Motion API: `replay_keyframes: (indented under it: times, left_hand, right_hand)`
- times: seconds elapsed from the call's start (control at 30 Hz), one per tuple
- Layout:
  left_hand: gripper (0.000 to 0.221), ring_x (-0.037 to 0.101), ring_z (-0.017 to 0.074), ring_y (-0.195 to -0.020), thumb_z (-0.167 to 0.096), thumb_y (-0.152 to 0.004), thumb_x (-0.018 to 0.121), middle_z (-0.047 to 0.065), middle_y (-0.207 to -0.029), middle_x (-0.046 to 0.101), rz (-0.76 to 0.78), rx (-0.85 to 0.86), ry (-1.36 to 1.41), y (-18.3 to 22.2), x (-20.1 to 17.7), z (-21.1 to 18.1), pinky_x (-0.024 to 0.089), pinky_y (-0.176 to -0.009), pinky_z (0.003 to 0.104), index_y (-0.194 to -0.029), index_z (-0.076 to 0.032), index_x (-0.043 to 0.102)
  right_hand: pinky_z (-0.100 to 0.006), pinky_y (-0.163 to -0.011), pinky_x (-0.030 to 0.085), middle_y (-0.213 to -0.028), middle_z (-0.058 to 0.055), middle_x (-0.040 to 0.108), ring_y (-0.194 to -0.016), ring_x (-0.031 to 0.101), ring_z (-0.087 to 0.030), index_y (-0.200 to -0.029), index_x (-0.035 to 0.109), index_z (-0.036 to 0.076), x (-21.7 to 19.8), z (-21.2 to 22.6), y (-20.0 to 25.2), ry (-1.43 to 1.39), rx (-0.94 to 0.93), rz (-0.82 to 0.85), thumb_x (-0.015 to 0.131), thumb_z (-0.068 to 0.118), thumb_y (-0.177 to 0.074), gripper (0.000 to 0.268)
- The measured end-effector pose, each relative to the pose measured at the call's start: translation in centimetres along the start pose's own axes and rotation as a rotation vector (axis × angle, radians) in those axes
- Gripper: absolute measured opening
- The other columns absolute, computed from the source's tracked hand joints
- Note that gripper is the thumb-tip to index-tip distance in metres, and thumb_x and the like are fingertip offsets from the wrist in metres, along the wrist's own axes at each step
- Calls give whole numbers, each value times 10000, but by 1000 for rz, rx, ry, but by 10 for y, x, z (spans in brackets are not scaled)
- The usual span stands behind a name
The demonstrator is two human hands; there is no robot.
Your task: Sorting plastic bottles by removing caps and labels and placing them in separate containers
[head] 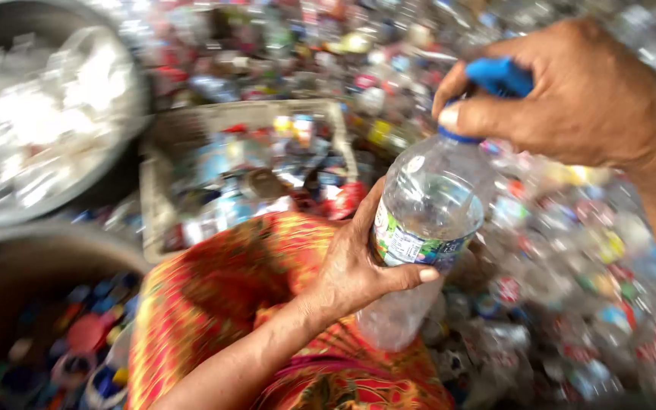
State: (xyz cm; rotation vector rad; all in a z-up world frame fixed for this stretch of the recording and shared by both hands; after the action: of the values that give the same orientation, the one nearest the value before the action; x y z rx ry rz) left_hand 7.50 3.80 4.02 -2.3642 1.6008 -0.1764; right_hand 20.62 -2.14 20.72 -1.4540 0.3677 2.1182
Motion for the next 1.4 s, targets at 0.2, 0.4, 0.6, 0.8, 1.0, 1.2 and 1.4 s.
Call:
replay_keyframes:
  times: [0.2, 0.4, 0.6, 0.8, 1.0, 1.2, 1.4]
  left_hand:
    - [967, 706, 259, -1125, -305, -663, 802, 173, -1310, 678, -345, 66, -260, 47, -99, -59, 586, -905, 348, -1492, -37, 382]
    - [1001, 693, 371, -1107, -294, -709, 868, 228, -1321, 659, -579, 112, -833, 132, -178, -87, 562, -900, 434, -1518, -29, 342]
    - [917, 718, 239, -1014, -209, -642, 859, 131, -1241, 721, -780, -233, -667, 256, -234, -74, 562, -842, 339, -1458, -79, 461]
    - [928, 721, 177, -905, -185, -592, 849, 52, -1100, 789, -1039, -472, -439, 371, -252, -47, 574, -785, 297, -1457, -148, 514]
    - [876, 692, 181, -993, -185, -606, 834, 52, -1154, 760, -1160, -510, -202, 427, -258, -21, 555, -881, 298, -1432, -124, 547]
    - [957, 708, 224, -989, -187, -598, 917, 116, -1147, 737, -1588, -493, -84, 520, -266, 12, 587, -877, 340, -1471, -142, 530]
    - [912, 632, 208, -1005, -207, -629, 941, 113, -1109, 703, -1960, -545, -195, 584, -258, -3, 525, -944, 381, -1463, -194, 572]
  right_hand:
    - [-434, -566, 421, -680, -147, 595, -504, 489, -295, -977, 731, -24, 16, 119, -29, 223, -690, -246, 821, 324, -1111, 384]
    - [-400, -588, 470, -676, -88, 644, -563, 579, -259, -845, 721, 32, 87, 200, -65, 101, -660, -5, 768, 523, -1046, 533]
    - [-270, -502, 370, -645, -8, 563, -546, 453, -115, -868, 692, 84, 239, 300, -52, -448, -610, 596, 783, 271, -919, 214]
    - [-271, -462, 392, -750, -52, 648, -534, 485, -124, -1017, 692, 38, 334, 392, 3, -580, -768, 1268, 794, 92, -813, 235]
    - [-288, -723, 392, -1038, -44, 648, -864, 526, -150, -924, 750, 45, 372, 443, 23, -478, -1030, 1404, 810, 4, -730, 207]
    - [-216, -401, 383, -730, -23, 634, -443, 470, -69, -1098, 723, 113, 491, 448, -30, -625, -708, 1212, 857, 22, -730, 402]
    - [-211, -340, 521, -857, -37, 692, -400, 528, -56, -1168, 708, 129, 647, 398, -68, -875, -259, 987, 872, 39, -764, 445]
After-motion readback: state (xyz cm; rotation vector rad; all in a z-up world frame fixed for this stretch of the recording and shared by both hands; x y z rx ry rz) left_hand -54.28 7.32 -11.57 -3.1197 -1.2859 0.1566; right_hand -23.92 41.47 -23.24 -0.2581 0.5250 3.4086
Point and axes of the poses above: each hand's wrist, its own y-axis away from the middle knuckle, its own x-axis out of the palm, z = x × y, the point moved 10 cm from there along -y, towards the middle knuckle
